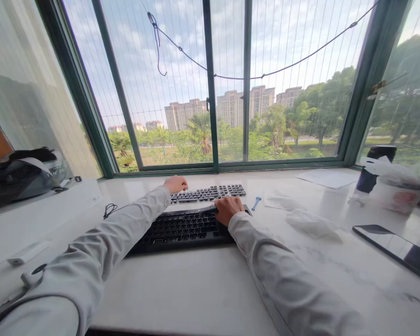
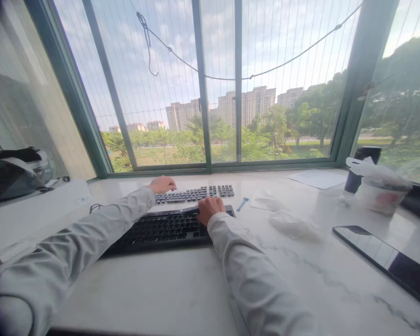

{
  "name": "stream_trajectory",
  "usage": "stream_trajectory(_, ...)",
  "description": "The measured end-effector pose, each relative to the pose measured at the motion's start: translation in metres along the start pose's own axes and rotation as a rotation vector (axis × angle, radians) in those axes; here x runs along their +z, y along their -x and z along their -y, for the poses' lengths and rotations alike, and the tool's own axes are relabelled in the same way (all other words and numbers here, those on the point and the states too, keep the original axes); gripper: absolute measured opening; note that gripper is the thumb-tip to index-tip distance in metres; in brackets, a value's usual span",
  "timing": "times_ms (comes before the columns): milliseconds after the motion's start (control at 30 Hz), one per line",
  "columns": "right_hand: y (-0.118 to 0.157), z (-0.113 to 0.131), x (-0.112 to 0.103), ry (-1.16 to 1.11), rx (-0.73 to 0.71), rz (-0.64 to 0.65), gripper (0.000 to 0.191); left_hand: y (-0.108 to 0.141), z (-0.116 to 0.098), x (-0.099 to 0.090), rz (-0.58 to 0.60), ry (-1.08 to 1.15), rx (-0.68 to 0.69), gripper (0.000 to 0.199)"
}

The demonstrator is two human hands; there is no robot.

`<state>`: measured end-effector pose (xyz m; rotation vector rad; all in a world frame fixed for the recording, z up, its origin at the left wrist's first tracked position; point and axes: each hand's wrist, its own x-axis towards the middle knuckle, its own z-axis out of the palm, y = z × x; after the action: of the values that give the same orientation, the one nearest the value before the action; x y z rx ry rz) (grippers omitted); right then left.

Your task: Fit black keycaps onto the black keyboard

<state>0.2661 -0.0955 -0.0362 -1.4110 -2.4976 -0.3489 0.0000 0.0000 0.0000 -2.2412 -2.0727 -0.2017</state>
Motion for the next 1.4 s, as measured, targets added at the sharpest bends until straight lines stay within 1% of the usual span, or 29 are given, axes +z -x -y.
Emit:
stream_trajectory(100, 0.001, 0.001, -0.001, 0.004, 0.01, 0.019, 0.023, 0.036, -0.004, -0.011, -0.045, -0.054, 0.087, 0.029)
stream_trajectory(200, 0.001, 0.002, -0.001, 0.013, 0.029, 0.025, 0.025, 0.075, -0.005, -0.018, -0.065, -0.045, 0.114, 0.032)
stream_trajectory(333, 0.0, 0.0, 0.002, 0.031, 0.041, 0.026, 0.024, 0.119, -0.003, -0.014, -0.125, 0.057, 0.157, 0.037)
stream_trajectory(433, 0.0, 0.0, 0.003, 0.038, 0.039, 0.026, 0.025, 0.139, 0.001, -0.007, -0.122, 0.142, 0.211, 0.039)
stream_trajectory(533, 0.001, 0.001, 0.002, 0.045, 0.051, 0.024, 0.028, 0.146, 0.008, -0.004, -0.126, 0.185, 0.246, 0.04)
stream_trajectory(633, 0.001, 0.003, 0.002, 0.057, 0.073, 0.04, 0.028, 0.148, 0.019, -0.006, -0.137, 0.211, 0.27, 0.04)
stream_trajectory(800, 0.001, 0.003, 0.005, 0.093, 0.106, 0.038, 0.027, 0.148, 0.035, -0.005, -0.099, 0.259, 0.352, 0.039)
stream_trajectory(933, 0.001, 0.001, 0.01, 0.111, 0.127, 0.024, 0.03, 0.147, 0.042, 0.0, -0.085, 0.313, 0.409, 0.033)
stream_trajectory(1067, 0.003, -0.001, 0.012, 0.143, 0.122, 0.012, 0.028, 0.147, 0.046, 0.001, -0.089, 0.358, 0.423, 0.031)
stream_trajectory(1167, 0.004, 0.001, 0.008, 0.161, 0.153, 0.015, 0.029, 0.148, 0.043, 0.0, -0.109, 0.371, 0.426, 0.029)
stream_trajectory(1267, 0.007, 0.006, 0.002, 0.168, 0.194, 0.007, 0.033, 0.15, 0.033, 0.002, -0.181, 0.369, 0.397, 0.029)
stream_trajectory(1333, 0.009, 0.009, -0.002, 0.162, 0.221, -0.026, 0.035, 0.151, 0.023, 0.006, -0.217, 0.365, 0.388, 0.03)
stream_trajectory(1400, 0.009, 0.01, -0.005, 0.134, 0.223, -0.088, 0.033, 0.153, 0.014, 0.01, -0.221, 0.356, 0.395, 0.03)
